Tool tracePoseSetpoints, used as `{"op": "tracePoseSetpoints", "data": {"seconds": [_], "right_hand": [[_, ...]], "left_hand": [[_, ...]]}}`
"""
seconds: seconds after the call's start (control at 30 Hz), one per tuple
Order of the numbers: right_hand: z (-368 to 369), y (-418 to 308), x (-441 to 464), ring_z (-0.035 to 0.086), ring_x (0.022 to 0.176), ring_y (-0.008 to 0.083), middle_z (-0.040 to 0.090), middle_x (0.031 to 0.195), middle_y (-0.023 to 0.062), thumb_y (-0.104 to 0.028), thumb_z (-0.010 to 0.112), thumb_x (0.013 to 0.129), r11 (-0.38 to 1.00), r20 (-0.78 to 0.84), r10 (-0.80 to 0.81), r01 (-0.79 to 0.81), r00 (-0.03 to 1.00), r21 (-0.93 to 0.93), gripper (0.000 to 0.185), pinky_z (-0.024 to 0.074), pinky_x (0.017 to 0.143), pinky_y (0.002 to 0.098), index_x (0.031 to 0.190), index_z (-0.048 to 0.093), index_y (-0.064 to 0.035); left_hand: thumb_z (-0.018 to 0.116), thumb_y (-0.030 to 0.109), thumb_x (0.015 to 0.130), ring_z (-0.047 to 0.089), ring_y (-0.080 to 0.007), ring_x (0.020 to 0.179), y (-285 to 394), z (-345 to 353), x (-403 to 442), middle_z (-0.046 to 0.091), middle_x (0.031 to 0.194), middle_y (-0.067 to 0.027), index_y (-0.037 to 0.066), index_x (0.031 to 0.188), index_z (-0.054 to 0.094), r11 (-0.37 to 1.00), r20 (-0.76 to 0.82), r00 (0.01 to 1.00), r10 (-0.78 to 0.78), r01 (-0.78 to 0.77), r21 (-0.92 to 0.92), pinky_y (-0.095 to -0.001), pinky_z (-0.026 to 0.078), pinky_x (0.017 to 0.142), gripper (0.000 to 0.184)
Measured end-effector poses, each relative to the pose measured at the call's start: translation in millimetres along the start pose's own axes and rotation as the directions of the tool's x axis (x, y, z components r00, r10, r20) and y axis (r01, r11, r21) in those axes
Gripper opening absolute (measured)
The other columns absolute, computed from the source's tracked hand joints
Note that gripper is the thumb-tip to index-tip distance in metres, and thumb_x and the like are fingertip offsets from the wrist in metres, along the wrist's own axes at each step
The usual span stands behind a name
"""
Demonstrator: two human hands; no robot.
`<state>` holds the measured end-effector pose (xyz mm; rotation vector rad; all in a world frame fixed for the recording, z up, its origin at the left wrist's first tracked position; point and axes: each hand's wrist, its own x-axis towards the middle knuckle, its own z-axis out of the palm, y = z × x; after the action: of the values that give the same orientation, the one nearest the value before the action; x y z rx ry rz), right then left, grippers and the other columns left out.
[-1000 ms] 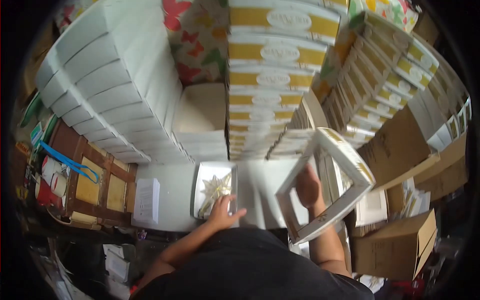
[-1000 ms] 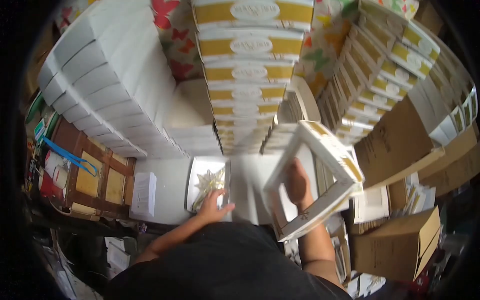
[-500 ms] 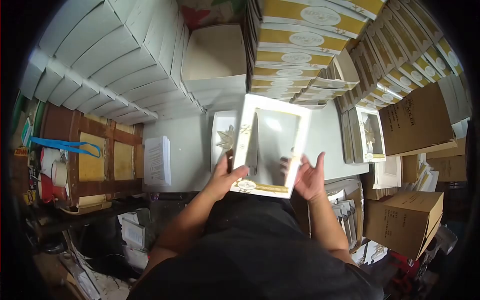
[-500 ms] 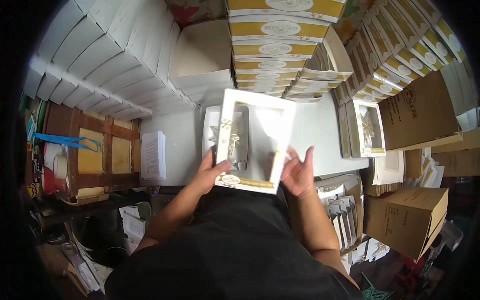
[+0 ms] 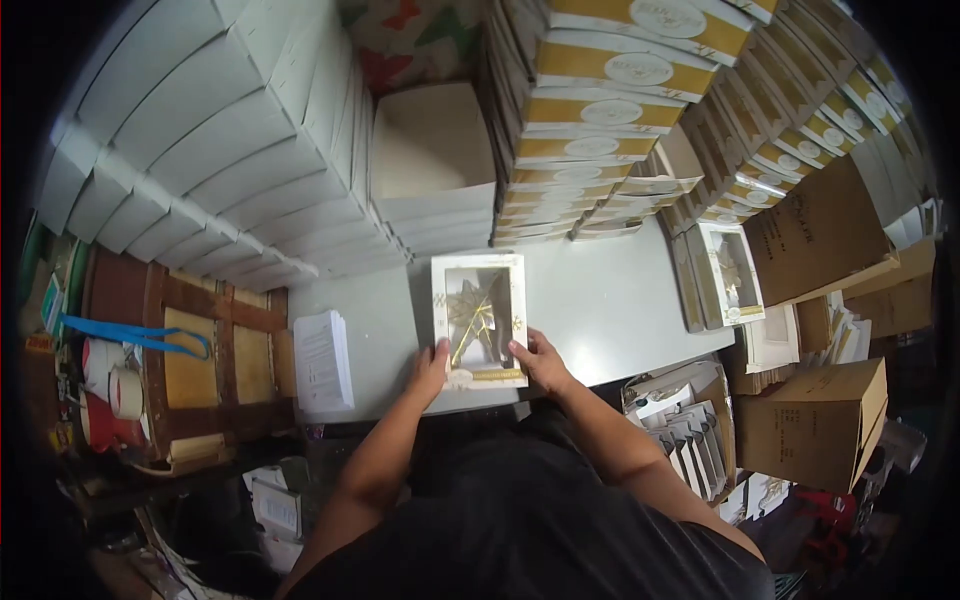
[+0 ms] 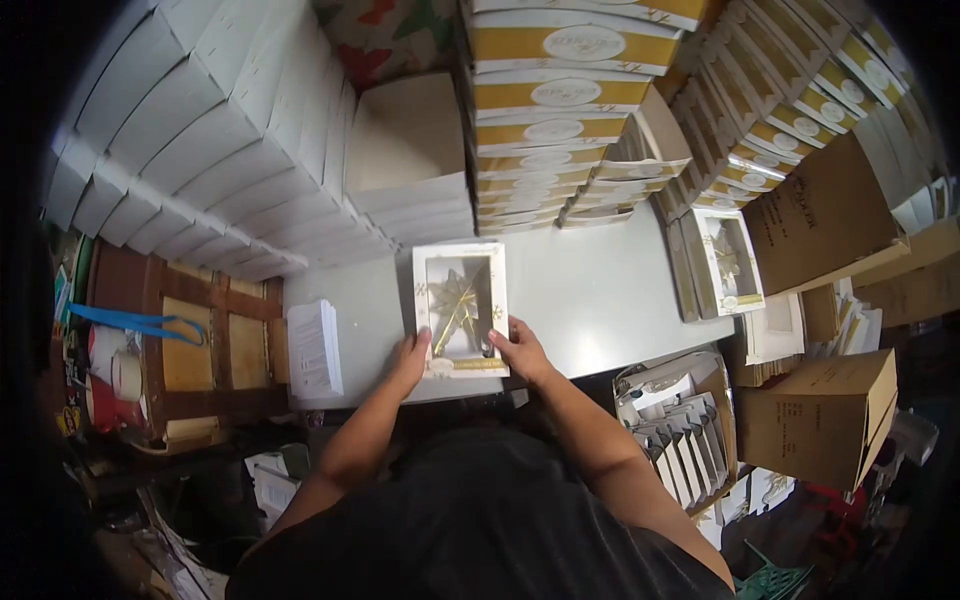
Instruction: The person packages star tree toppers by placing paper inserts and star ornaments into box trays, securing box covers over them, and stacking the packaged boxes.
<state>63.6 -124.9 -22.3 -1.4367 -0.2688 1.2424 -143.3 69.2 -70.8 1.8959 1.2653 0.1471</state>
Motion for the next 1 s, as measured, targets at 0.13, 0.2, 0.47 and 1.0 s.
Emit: {"op": "tracePoseSetpoints", "data": {"seconds": [0.13, 0.2, 0.47, 1.0], "right_hand": [[-26, -6, -36, 0.067, 0.108, 0.0259, 0.066, 0.126, 0.0198, -0.02, 0.079, 0.095, 0.992, 0.046, 0.129, -0.128, 0.991, -0.019, 0.061, 0.0549, 0.098, 0.0367, 0.143, 0.053, 0.007], [-43, 13, -49, 0.067, 0.101, 0.0242, 0.068, 0.12, 0.0168, -0.027, 0.081, 0.094, 0.994, 0.071, 0.094, -0.089, 0.993, -0.069, 0.061, 0.0549, 0.094, 0.0352, 0.141, 0.056, 0.0037], [-95, -25, -8, 0.067, 0.094, 0.0263, 0.069, 0.119, 0.0124, -0.067, 0.056, 0.099, 0.814, 0.202, 0.505, -0.385, 0.839, -0.434, 0.075, 0.054, 0.091, 0.0378, 0.139, 0.061, -0.0047], [-28, -26, 48, 0.052, 0.123, 0.0368, 0.064, 0.135, 0.0192, -0.049, 0.032, 0.108, 0.714, 0.027, -0.091, 0.084, 0.996, -0.695, 0.061, 0.0403, 0.111, 0.0404, 0.134, 0.066, -0.0045]], "left_hand": [[0.082, 0.04, 0.089, 0.061, -0.0358, 0.118, 40, -69, -9, 0.062, 0.133, -0.0276, -0.002, 0.143, 0.053, 0.942, 0.735, 0.675, -0.065, 0.284, -0.177, -0.0449, 0.054, 0.094, 0.074], [0.086, 0.033, 0.084, 0.064, -0.033, 0.113, 57, -54, 23, 0.063, 0.129, -0.0262, -0.005, 0.144, 0.052, 0.949, 0.376, 0.92, 0.108, 0.017, -0.314, -0.0425, 0.054, 0.093, 0.078], [0.094, 0.017, 0.071, 0.061, -0.0212, 0.095, 113, -62, 59, 0.06, 0.103, -0.0111, -0.003, 0.119, 0.056, 0.998, 0.794, 0.607, 0.049, 0.001, -0.062, -0.0306, 0.05, 0.089, 0.065], [0.09, 0.019, 0.077, 0.064, -0.0225, 0.095, 87, -50, 56, 0.066, 0.104, -0.0147, -0.005, 0.119, 0.057, 0.989, 0.825, 0.556, 0.102, 0.031, -0.143, -0.0324, 0.051, 0.088, 0.058]]}}
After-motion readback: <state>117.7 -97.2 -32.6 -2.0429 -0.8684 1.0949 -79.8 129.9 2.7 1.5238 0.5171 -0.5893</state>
